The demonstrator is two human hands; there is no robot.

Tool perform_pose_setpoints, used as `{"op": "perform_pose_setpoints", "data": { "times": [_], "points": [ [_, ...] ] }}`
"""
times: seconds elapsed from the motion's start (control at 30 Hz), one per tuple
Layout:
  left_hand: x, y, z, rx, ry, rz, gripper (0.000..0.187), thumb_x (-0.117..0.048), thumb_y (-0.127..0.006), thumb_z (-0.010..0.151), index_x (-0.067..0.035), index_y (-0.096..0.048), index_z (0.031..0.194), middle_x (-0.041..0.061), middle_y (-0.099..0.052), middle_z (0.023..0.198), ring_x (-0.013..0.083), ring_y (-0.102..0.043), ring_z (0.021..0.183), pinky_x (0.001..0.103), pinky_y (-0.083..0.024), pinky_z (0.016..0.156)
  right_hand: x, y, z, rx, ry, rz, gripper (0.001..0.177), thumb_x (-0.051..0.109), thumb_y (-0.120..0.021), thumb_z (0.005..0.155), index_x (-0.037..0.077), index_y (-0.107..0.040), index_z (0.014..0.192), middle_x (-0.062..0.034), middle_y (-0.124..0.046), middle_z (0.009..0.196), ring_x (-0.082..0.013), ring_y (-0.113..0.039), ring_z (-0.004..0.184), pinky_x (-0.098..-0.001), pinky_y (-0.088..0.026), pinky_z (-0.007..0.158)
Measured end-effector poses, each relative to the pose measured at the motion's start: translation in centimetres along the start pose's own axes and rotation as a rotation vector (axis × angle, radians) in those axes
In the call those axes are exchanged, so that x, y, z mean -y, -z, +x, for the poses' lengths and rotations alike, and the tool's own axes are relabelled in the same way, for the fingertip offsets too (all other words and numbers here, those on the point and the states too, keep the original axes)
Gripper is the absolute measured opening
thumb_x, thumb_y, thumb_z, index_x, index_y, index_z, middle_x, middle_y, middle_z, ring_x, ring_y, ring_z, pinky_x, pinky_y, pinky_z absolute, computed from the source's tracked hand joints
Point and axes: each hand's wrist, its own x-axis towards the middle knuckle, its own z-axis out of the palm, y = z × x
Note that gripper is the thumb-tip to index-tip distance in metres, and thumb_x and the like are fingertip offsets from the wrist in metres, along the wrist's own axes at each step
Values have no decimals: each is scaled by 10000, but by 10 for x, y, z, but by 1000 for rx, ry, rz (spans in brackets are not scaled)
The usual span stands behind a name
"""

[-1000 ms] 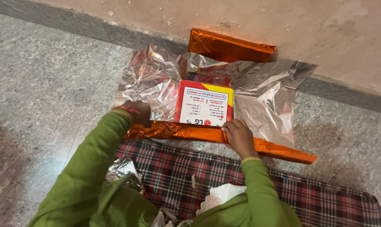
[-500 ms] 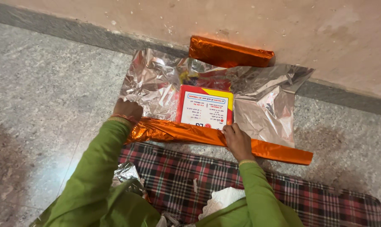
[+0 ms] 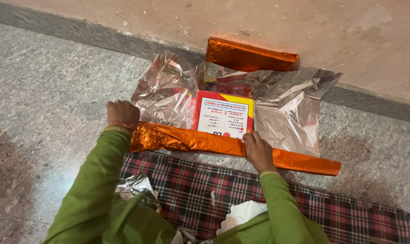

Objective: The person wraps a small rectangular box with orange metallic foil. They smooth the foil over the box, fold the edges, and secure the folds with small pieces of clear tape. The wrapped box is set aside, and the person begins wrapping a second box in the same way.

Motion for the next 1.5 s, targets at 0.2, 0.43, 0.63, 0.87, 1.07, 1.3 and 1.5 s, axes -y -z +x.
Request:
{"op": "perform_pose_setpoints", "data": {
  "times": [0.2,0.43,0.63,0.87,1.07,1.3,1.5],
  "points": [
    [-46,-1,-44,-163,-356,-229,126,-214,-686,781,-125,-726,860,119,-700,927,292,-696,888,446,-572,734,-1,-2,1,18,1,-22,86,209,-646,982,127,-625,997,-84,-567,931,-339,-614,673,-471,-503,612],
    [-194,11,-105,-775,-744,-801,322,-153,-611,852,-45,-685,1145,99,-622,1004,301,-665,958,439,-539,799,2,1,3,50,-11,-49,113,236,-613,997,127,-627,1023,-97,-552,932,-343,-624,692,-484,-502,623],
    [-229,12,-69,-737,-565,-950,280,-226,-688,885,-53,-693,1105,86,-642,992,295,-641,920,450,-532,761,6,9,8,99,-75,-7,102,226,-618,984,132,-634,1019,-91,-601,948,-364,-639,741,-486,-508,656],
    [-239,6,-70,-805,-460,-793,375,-274,-700,936,-116,-702,1276,43,-598,914,237,-609,879,420,-464,699,-16,45,10,349,-334,194,252,268,-716,926,68,-695,1078,-142,-740,958,-358,-707,884,-459,-537,757],
    [-237,7,-68,-797,-459,-766,386,-289,-676,942,-100,-704,1277,43,-591,937,233,-586,889,419,-446,715,-37,44,1,409,-474,400,217,247,-758,890,47,-762,974,-151,-767,864,-285,-724,776,-391,-548,762],
    [-233,9,-58,-766,-465,-745,415,-348,-674,955,-109,-684,1293,46,-612,953,240,-614,905,418,-465,742,-54,27,3,215,-455,320,229,243,-825,805,49,-783,919,-147,-750,844,-289,-703,758,-390,-532,707],
    [-234,10,-56,-718,-458,-748,506,-366,-673,933,-81,-637,1349,66,-622,947,261,-626,901,428,-494,748,-60,16,2,196,-470,366,214,243,-817,828,43,-776,891,-133,-754,818,-286,-715,749,-390,-537,713]
  ]
}}
